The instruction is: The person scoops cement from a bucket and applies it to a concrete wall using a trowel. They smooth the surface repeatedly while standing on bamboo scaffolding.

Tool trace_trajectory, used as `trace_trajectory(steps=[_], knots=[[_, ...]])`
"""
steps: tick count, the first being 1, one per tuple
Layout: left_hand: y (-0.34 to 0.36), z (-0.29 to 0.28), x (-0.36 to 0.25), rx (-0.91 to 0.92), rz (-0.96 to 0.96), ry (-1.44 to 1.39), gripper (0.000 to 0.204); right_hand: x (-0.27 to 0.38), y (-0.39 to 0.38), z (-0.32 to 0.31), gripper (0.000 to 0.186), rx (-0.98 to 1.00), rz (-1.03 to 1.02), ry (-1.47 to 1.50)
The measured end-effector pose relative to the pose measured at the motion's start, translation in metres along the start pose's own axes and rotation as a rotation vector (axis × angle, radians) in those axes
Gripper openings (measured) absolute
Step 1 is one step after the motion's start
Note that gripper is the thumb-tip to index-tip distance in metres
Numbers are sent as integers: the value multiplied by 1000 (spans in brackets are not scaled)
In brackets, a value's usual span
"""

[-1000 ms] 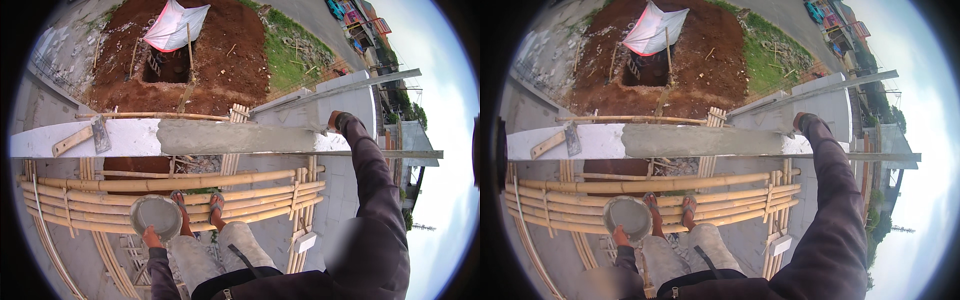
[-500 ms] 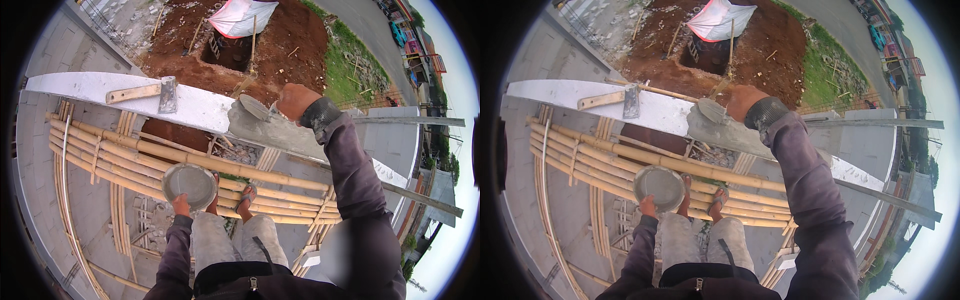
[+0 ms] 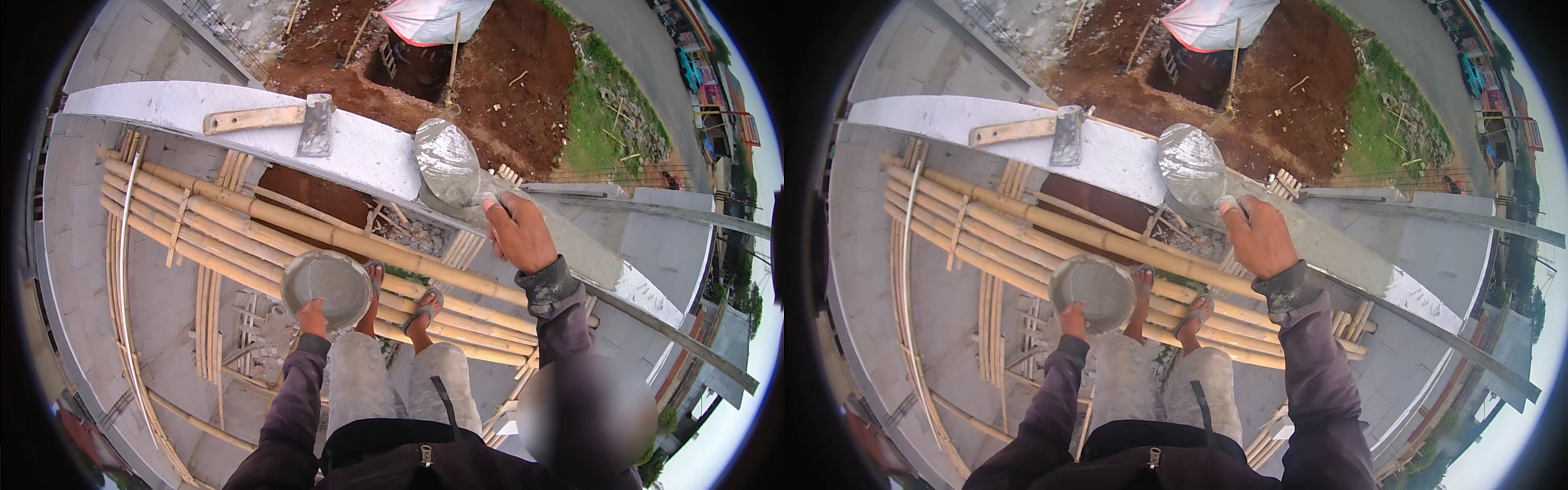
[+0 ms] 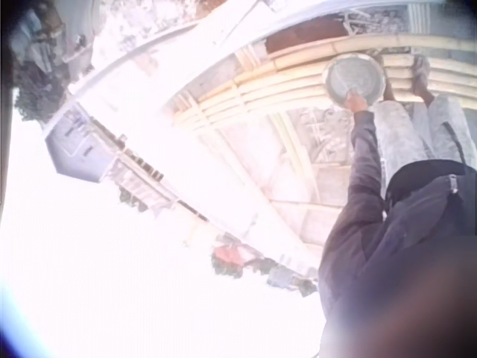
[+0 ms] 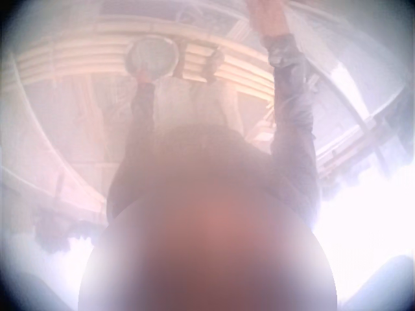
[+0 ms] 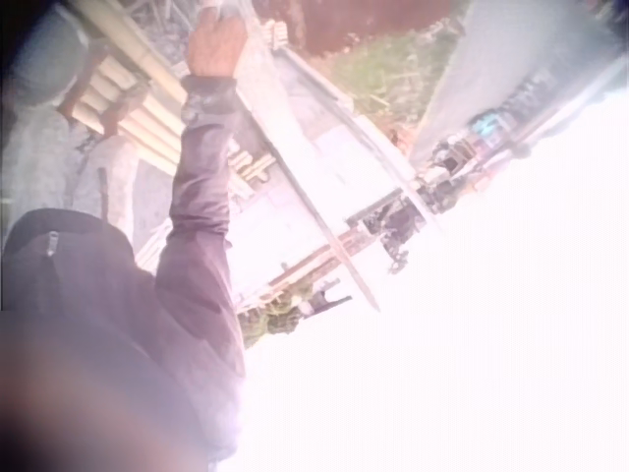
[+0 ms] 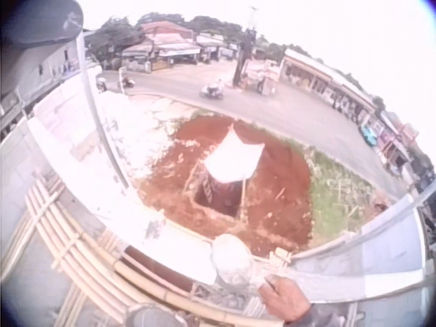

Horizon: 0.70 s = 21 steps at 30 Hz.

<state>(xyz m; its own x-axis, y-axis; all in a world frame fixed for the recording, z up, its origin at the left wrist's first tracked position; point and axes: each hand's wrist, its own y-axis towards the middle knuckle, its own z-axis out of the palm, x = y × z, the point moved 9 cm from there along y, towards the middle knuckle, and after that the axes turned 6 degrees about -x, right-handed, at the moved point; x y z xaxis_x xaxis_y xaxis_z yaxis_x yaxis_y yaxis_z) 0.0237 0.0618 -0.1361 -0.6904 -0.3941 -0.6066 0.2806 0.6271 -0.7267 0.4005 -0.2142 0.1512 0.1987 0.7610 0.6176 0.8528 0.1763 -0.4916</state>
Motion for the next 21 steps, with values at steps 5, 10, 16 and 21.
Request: trace_trajectory(steps=[5,10,16,21], knots=[[0,-3,-6,-11,32,53,25,4,-22,28,36,-82,-216,-165],[2,-1,-11,50,96,223,22,18,-81,77,29,-1,-230,37],[-2,7,-19,20,101,146,21,15,-82,81,25,-237,-59,216],[-14,29,-38,78,6,59,18,-17,-73,66,26,-354,-3,170]])
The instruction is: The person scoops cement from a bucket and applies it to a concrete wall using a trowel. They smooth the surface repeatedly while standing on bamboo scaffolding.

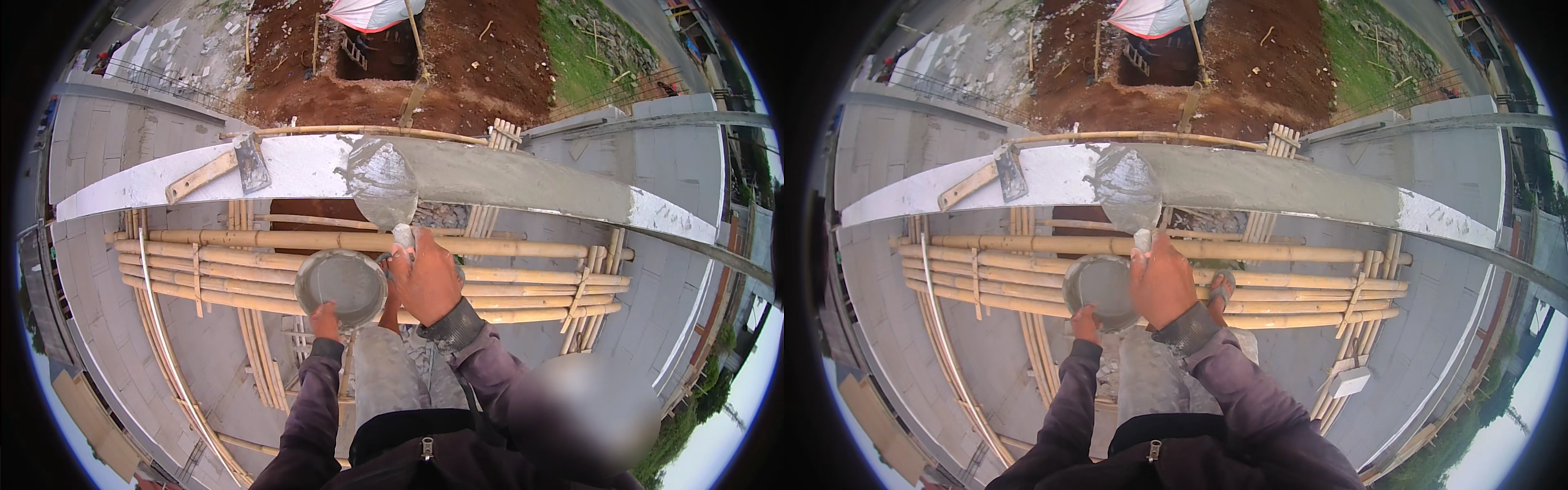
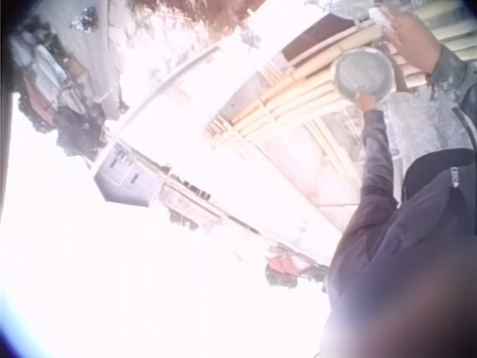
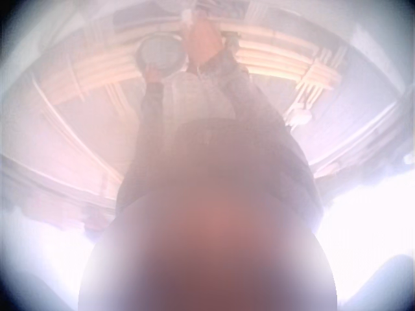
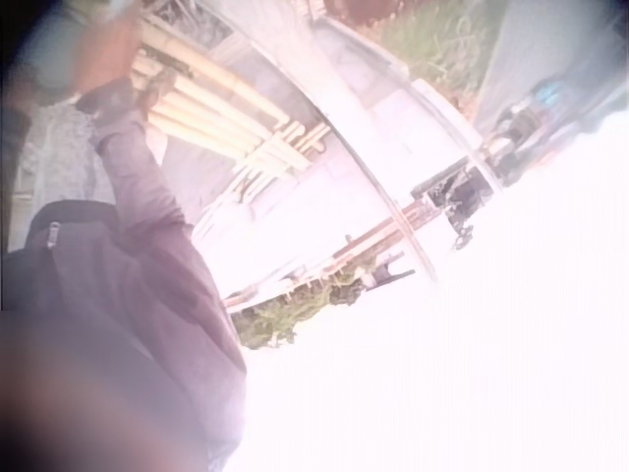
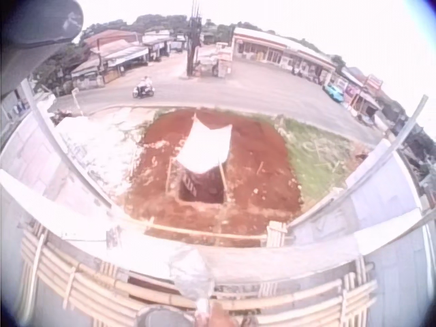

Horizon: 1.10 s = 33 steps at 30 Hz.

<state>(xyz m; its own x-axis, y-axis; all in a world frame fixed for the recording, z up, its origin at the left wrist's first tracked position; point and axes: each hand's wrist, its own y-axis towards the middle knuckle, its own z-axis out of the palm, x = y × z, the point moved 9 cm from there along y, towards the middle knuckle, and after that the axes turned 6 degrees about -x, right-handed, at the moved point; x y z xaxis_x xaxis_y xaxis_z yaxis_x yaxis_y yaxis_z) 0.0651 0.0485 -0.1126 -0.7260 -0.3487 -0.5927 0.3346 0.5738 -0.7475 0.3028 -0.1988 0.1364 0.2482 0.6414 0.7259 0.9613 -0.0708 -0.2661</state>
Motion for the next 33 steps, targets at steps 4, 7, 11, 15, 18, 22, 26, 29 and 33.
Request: trace_trajectory(steps=[4,7,11,15,18,22,26,29,33], knots=[[-8,17,-18,67,54,25,22,-45,-7,-46,25,-97,61,-68],[-9,26,-23,82,78,57,23,-88,-17,-97,30,-179,102,-100],[-10,33,-23,104,60,82,22,-172,-36,-176,24,-312,481,100],[-13,40,-23,124,61,112,20,-175,-43,-216,24,-495,513,162],[-18,51,-27,169,105,156,20,-115,-18,-156,25,-220,218,80],[-23,63,-27,160,107,226,19,-51,15,-90,26,-104,-77,174],[-34,67,-29,164,148,238,19,-86,24,-113,29,-94,77,58],[-39,81,-24,196,187,265,18,-134,14,-173,30,-208,141,1],[-42,99,-10,201,125,307,16,-208,0,-257,31,-330,190,-65]])
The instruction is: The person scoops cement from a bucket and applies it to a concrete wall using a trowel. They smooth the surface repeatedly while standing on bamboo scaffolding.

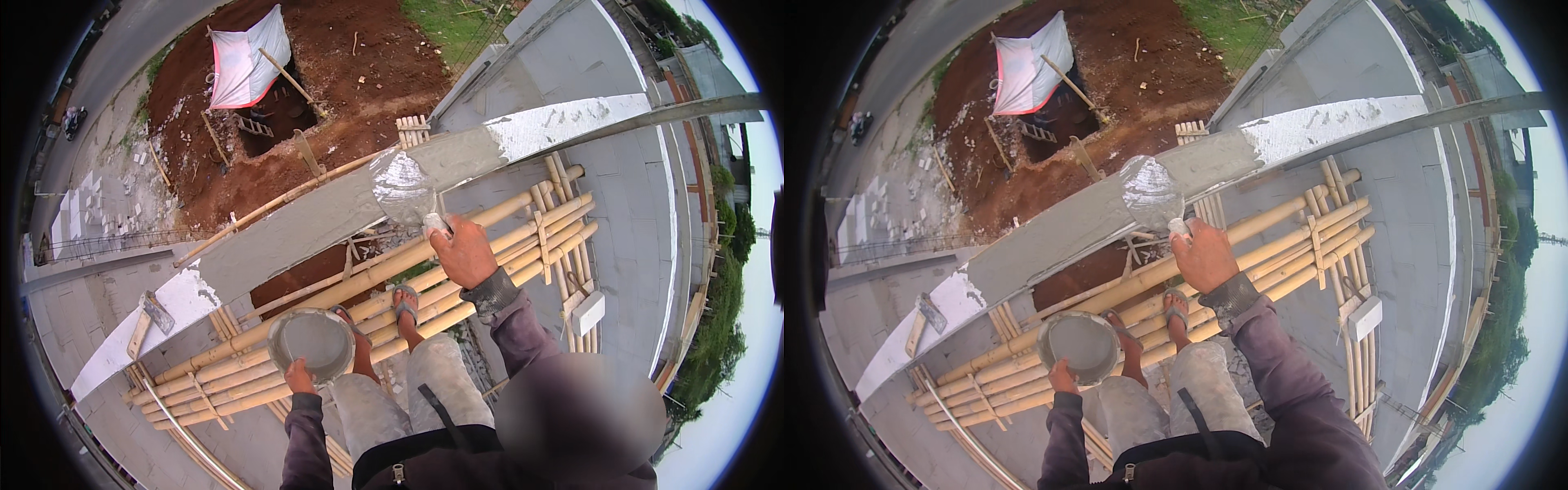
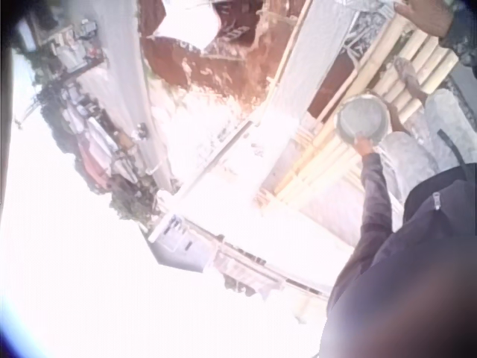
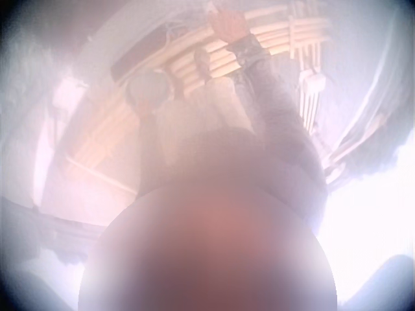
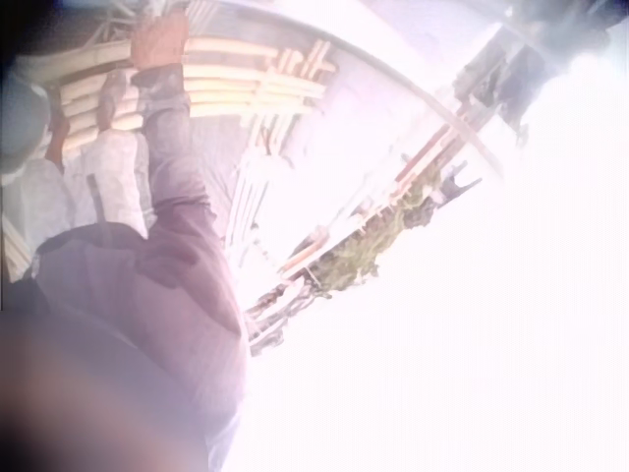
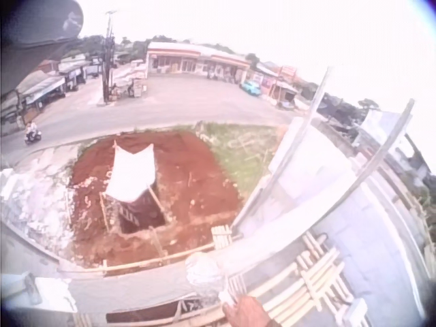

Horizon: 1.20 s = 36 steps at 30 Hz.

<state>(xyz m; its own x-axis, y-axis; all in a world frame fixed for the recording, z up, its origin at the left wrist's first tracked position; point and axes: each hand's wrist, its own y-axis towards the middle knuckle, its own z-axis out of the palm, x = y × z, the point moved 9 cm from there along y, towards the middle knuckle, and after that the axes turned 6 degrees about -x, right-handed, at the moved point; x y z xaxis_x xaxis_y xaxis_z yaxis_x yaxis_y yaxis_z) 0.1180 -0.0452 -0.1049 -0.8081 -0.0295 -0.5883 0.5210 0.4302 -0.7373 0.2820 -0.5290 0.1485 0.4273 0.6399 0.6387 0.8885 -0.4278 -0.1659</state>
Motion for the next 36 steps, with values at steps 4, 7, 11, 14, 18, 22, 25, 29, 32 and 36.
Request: trace_trajectory(steps=[4,7,11,14,18,22,25,29,32,36], knots=[[-10,23,-5,57,92,45,16,-104,35,-75,33,-136,214,-42],[-17,41,-4,82,93,42,16,-156,40,-123,34,-315,320,19],[-26,75,-15,135,309,214,15,-192,24,-135,33,-303,482,427],[-39,88,-20,172,425,333,16,-185,25,-120,31,-197,501,651],[-56,116,-27,236,561,438,17,-157,38,-96,32,-90,478,653],[-54,129,-5,223,197,313,15,-91,28,-36,33,16,295,445],[-60,141,-10,258,277,366,15,-13,-10,20,31,7,-17,302],[-52,143,19,206,-166,-291,17,53,-87,89,33,394,-106,579],[-55,133,-7,248,223,309,18,12,-126,77,30,210,124,766],[-64,132,-29,251,311,329,16,-111,-133,64,25,-128,610,892]])
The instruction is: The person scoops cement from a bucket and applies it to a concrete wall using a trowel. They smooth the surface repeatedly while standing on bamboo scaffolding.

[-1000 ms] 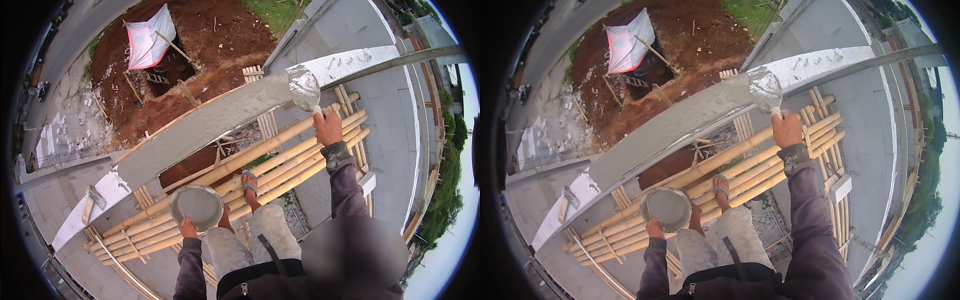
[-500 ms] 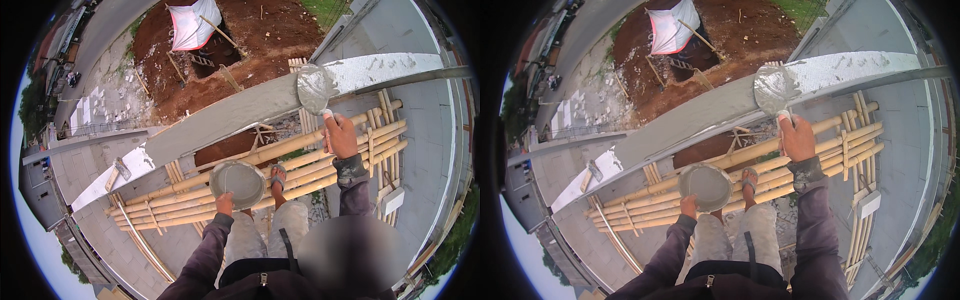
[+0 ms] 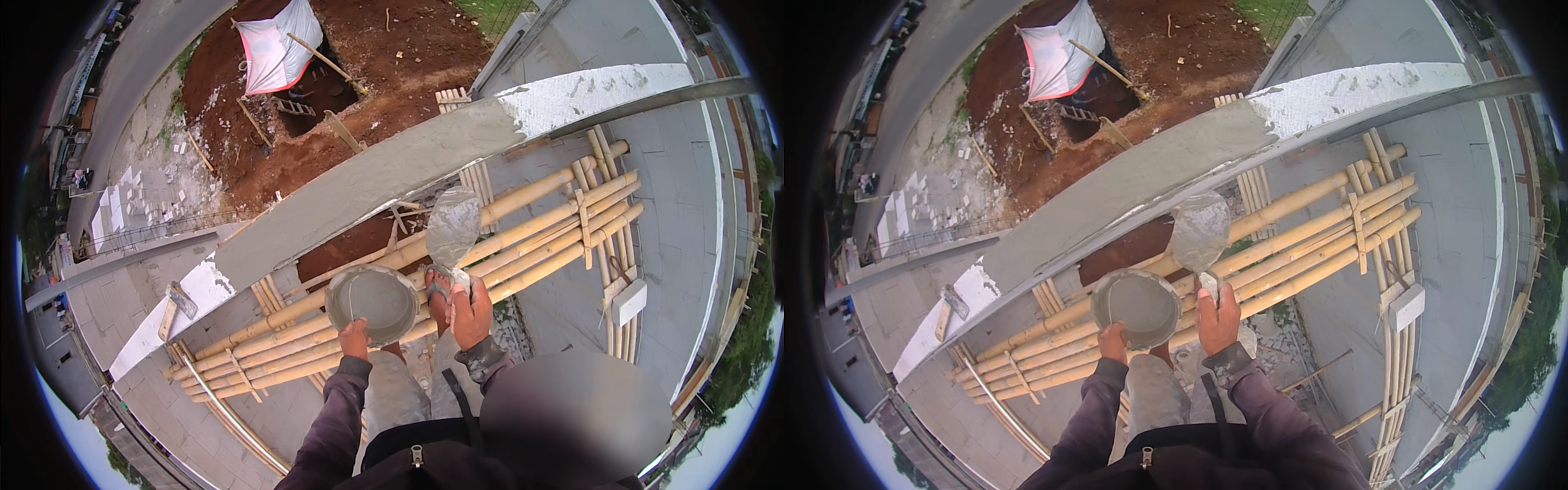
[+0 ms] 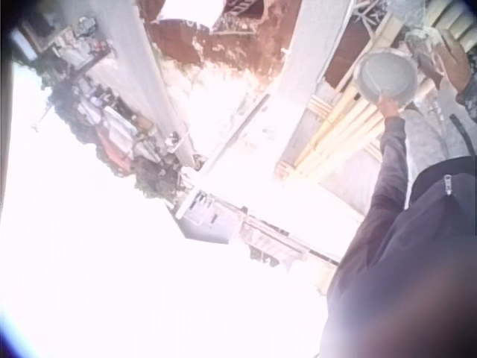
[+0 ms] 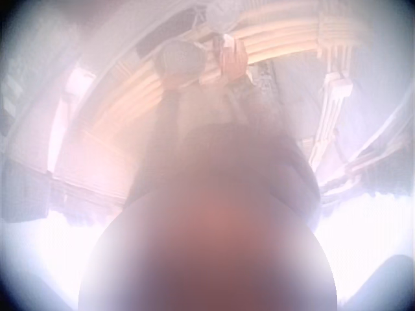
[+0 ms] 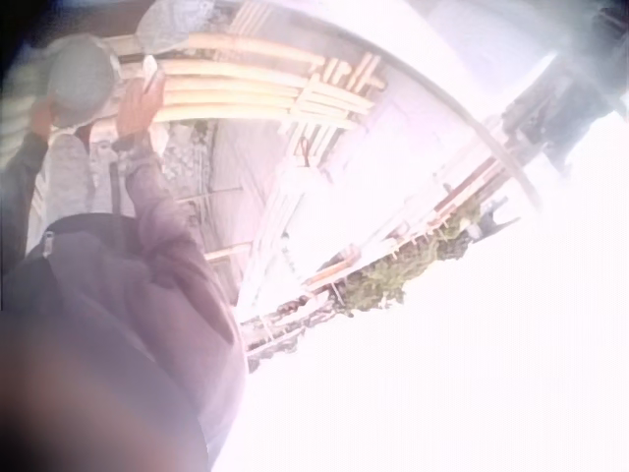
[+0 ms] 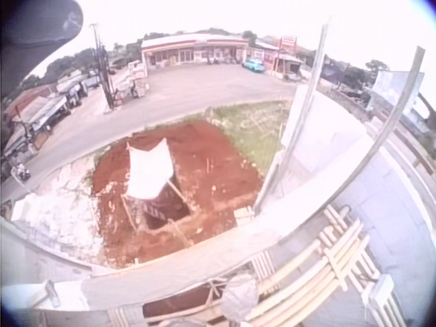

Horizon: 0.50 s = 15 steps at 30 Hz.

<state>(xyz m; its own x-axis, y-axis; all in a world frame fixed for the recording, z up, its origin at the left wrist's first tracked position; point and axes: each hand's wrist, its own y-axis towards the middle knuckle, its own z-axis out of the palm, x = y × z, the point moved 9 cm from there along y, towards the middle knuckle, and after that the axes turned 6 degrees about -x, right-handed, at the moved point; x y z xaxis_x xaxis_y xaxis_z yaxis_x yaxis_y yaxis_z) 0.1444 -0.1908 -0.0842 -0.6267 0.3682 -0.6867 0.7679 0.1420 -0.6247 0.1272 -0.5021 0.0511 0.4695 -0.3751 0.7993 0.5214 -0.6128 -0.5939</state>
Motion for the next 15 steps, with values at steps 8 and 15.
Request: trace_trajectory(steps=[8,15], knots=[[5,-32,14,-115,-289,-317,17,30,128,-43,27,-73,-40,533],[19,-74,30,-64,-157,-167,16,-32,17,28,25,175,113,144]])
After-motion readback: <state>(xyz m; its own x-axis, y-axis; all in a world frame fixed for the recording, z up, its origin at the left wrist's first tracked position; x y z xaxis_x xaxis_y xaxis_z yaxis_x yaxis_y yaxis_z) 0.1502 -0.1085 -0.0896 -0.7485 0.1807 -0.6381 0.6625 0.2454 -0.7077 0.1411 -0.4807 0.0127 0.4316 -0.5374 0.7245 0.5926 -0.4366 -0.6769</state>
